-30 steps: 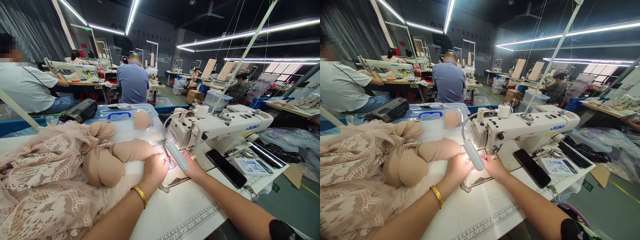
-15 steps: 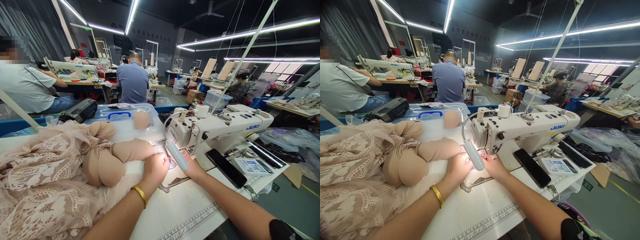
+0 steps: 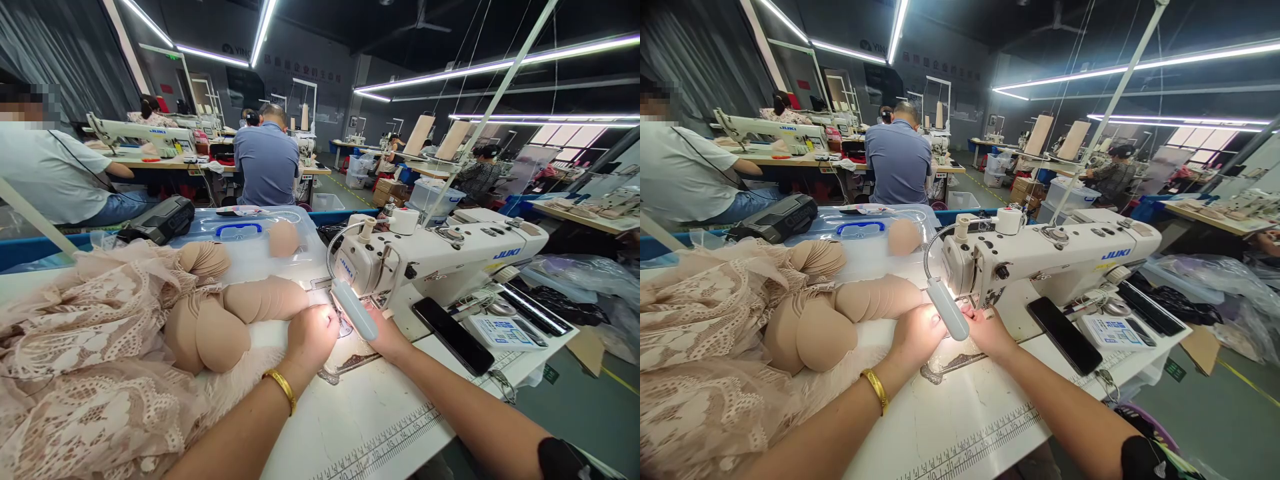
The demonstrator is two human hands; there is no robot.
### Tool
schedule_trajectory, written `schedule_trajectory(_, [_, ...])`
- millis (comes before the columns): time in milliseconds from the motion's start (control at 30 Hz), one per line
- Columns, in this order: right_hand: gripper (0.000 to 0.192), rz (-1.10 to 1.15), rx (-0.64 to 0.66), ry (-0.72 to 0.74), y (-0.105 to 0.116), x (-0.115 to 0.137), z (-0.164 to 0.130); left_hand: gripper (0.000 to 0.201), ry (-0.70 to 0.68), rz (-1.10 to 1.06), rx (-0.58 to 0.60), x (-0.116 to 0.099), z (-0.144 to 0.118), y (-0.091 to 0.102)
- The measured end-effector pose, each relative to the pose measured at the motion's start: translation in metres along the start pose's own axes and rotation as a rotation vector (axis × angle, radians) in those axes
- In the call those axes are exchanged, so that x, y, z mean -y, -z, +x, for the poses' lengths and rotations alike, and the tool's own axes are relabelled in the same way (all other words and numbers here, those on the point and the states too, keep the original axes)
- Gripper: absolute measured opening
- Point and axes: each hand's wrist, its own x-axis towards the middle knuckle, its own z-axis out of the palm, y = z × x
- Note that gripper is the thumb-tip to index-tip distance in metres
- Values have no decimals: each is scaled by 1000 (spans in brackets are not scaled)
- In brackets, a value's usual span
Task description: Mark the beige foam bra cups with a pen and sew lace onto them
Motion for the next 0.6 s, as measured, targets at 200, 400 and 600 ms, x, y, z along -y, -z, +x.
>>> schedule_trajectory(200, [40,27,4,11,-2,-2,0,25,-2,-6,5,1,0,0])
schedule_trajectory(400, [41,14,-13,0,-2,0,0,26,-3,-14,5,1,-1,0])
schedule_trajectory(600, [42,-12,-21,-3,-1,2,-1,26,2,-16,-5,1,0,0])
